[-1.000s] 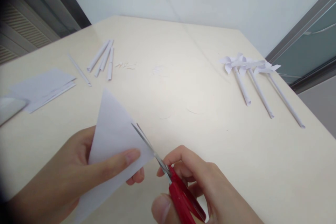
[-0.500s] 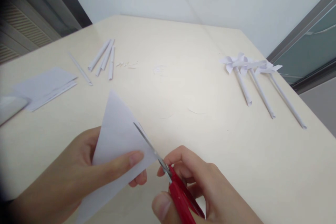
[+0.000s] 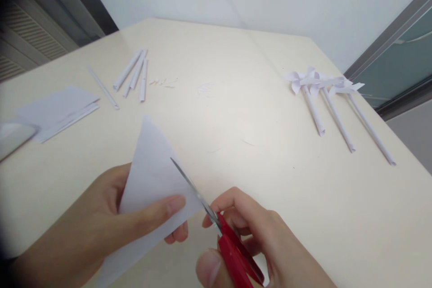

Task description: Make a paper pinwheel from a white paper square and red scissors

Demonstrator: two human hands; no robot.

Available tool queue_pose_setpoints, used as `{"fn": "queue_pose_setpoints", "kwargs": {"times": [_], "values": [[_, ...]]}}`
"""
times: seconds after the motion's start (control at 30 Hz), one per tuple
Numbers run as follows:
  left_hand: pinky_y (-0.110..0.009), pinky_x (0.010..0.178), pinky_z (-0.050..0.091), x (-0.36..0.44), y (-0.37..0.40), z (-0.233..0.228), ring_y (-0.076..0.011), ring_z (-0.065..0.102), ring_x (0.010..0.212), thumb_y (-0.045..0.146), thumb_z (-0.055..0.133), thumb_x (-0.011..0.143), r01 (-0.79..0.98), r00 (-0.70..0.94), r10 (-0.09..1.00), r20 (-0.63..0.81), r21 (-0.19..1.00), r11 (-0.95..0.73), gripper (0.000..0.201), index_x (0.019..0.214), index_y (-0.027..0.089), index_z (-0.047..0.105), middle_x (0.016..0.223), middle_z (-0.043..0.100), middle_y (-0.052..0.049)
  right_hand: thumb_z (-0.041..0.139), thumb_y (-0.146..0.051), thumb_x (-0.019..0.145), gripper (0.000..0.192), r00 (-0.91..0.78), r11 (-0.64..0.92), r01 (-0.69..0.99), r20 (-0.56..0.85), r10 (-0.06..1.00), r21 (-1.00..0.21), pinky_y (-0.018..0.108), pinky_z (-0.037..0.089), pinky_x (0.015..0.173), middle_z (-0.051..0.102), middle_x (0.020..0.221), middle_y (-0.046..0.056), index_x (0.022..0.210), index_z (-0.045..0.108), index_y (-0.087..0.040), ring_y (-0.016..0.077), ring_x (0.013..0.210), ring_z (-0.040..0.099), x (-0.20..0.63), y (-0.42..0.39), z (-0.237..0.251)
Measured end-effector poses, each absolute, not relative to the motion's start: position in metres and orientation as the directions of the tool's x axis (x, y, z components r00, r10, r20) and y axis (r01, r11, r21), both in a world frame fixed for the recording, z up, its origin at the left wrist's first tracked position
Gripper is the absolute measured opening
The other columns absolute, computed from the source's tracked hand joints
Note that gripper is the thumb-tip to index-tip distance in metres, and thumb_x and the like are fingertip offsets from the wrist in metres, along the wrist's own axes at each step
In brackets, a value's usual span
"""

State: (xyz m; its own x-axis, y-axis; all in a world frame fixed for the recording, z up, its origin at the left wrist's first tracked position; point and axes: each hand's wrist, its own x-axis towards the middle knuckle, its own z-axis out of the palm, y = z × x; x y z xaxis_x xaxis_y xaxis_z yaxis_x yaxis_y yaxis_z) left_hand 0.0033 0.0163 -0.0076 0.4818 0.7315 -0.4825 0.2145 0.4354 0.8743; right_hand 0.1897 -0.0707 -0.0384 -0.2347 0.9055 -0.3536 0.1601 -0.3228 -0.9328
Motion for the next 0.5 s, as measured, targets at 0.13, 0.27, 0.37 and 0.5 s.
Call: {"fn": "queue_pose_setpoints", "kwargs": {"times": [0.13,0.27,0.37,0.5], "values": [[-0.016,0.049,0.052,0.002,0.016,-0.008,-0.013,0.064,0.051,0.02,0.064,0.07,0.212,0.501,0.712,-0.492,0.868,0.45,0.007,0.073,0.019,0.07,0.056,0.07,0.002,0.051,-0.065,0.074,0.051,-0.221,-0.295,0.136,-0.32,0.922,-0.946,0.027,0.052,0.06,0.066,0.09,0.005,0.108,0.057,-0.028,0.0145,0.061,0.058,0.191,-0.073,-0.048],[-0.016,0.05,0.052,0.003,0.015,-0.009,-0.0124,0.063,0.051,0.019,0.063,0.071,0.212,0.516,0.705,-0.487,0.869,0.446,0.006,0.069,0.02,0.069,0.055,0.07,0.003,0.047,-0.069,0.073,0.055,-0.242,-0.308,0.137,-0.334,0.911,-0.941,0.028,0.05,0.056,0.065,0.077,0.005,0.105,0.058,-0.026,0.0163,0.061,0.057,0.186,-0.074,-0.056],[-0.015,0.05,0.051,0.003,0.015,-0.009,-0.0119,0.063,0.051,0.019,0.063,0.071,0.191,0.516,0.697,-0.498,0.86,0.474,0.006,0.071,0.019,0.069,0.055,0.07,0.003,0.045,-0.071,0.073,0.057,-0.232,-0.346,0.123,-0.366,0.901,-0.93,0.026,0.048,0.053,0.064,0.074,0.005,0.106,0.058,-0.026,0.016,0.06,0.057,0.191,-0.081,-0.066],[-0.015,0.051,0.051,0.004,0.016,-0.009,-0.0121,0.064,0.053,0.019,0.064,0.071,0.186,0.514,0.685,-0.517,0.846,0.5,0.004,0.071,0.019,0.068,0.057,0.07,0.002,0.045,-0.071,0.074,0.06,-0.231,-0.333,0.12,-0.352,0.907,-0.935,0.025,0.048,0.051,0.064,0.079,0.005,0.113,0.054,-0.027,0.016,0.061,0.057,0.198,-0.088,-0.074]]}}
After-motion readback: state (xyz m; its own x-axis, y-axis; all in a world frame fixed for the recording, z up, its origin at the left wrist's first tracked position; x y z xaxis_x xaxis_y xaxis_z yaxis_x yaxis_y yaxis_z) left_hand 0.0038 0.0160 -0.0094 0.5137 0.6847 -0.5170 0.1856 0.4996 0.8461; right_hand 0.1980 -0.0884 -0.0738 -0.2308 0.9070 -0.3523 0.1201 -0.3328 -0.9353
